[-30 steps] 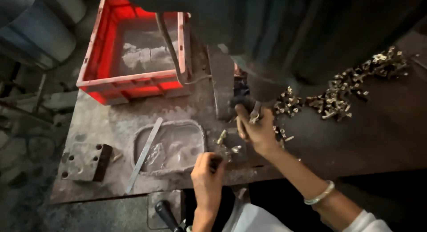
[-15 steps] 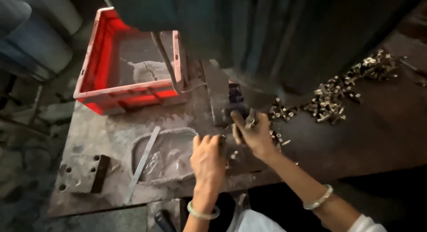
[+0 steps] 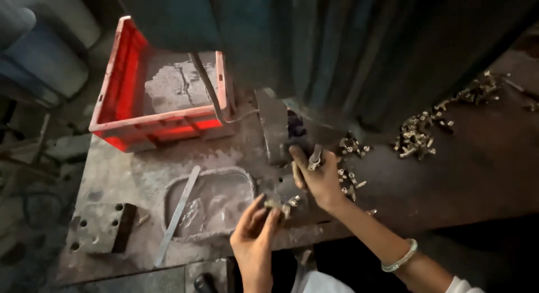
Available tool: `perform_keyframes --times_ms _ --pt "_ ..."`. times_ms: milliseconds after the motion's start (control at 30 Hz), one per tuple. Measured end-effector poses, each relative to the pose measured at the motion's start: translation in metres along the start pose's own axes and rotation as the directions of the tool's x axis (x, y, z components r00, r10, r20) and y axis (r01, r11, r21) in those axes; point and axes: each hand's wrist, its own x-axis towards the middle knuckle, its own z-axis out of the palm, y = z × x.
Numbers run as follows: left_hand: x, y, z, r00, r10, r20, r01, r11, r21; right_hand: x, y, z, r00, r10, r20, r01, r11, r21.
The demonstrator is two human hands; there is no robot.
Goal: The person picks small brass fittings one at a time from a pile on the workbench, positions each under a bench press, operates the press on the piece, and sets the pressed piece aside on the table, repeating the cycle.
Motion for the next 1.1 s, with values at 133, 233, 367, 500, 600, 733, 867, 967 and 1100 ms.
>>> perform_keyframes --times_ms 133,233,367,500,600,733,867,967,1100 --pt "-0.022 0.087 0.047 0.982 0.179 0.053 -0.181 0.983 0.037 -0.001 -0.049 0.008 0.973 0.208 -0.097 -0.209 0.978 0.004" --pt "-0.037 0.129 0.071 0.838 0.528 0.139 -0.542 0.835 0.092 0.0 -0.02 -0.017 0.883 0.469 -0.014 -0.462 0.875 0.144" --pt "0.005 0.07 0.058 0.448 0.729 0.517 -0.889 0.302 0.343 -0.001 0.086 -0.065 0.973 -0.133 0.189 0.18 0.948 -0.262" --pt "0.022 0.042 0.021 0.524 0.676 0.518 -0.805 0.195 0.56 -0.021 0.077 -0.062 0.985 -0.15 0.082 0.171 0.863 -0.474" --pt "0.037 0.046 0.016 0.783 0.317 0.534 -0.611 0.24 0.754 -0.017 0.003 -0.044 0.891 0.453 0.033 -0.385 0.792 -0.474" --pt "0.009 0.046 0.03 0.899 0.222 0.378 -0.422 0.672 0.608 -0.066 0.032 -0.077 0.968 0.166 0.189 -0.018 0.797 -0.604" --pt "0.01 0.037 -0.015 0.699 -0.007 0.715 -0.526 0.673 0.521 -0.086 0.039 -0.112 0.724 0.356 0.592 0.322 0.584 -0.745" --pt "0.032 0.046 -0.059 0.761 -0.091 0.643 -0.368 0.755 0.543 -0.089 0.043 -0.107 0.687 0.152 0.71 0.529 0.566 -0.633" --pt "0.04 0.11 -0.027 0.966 0.248 0.07 -0.258 0.932 0.253 -0.049 -0.025 -0.024 0.651 -0.064 0.756 0.66 0.54 -0.522"
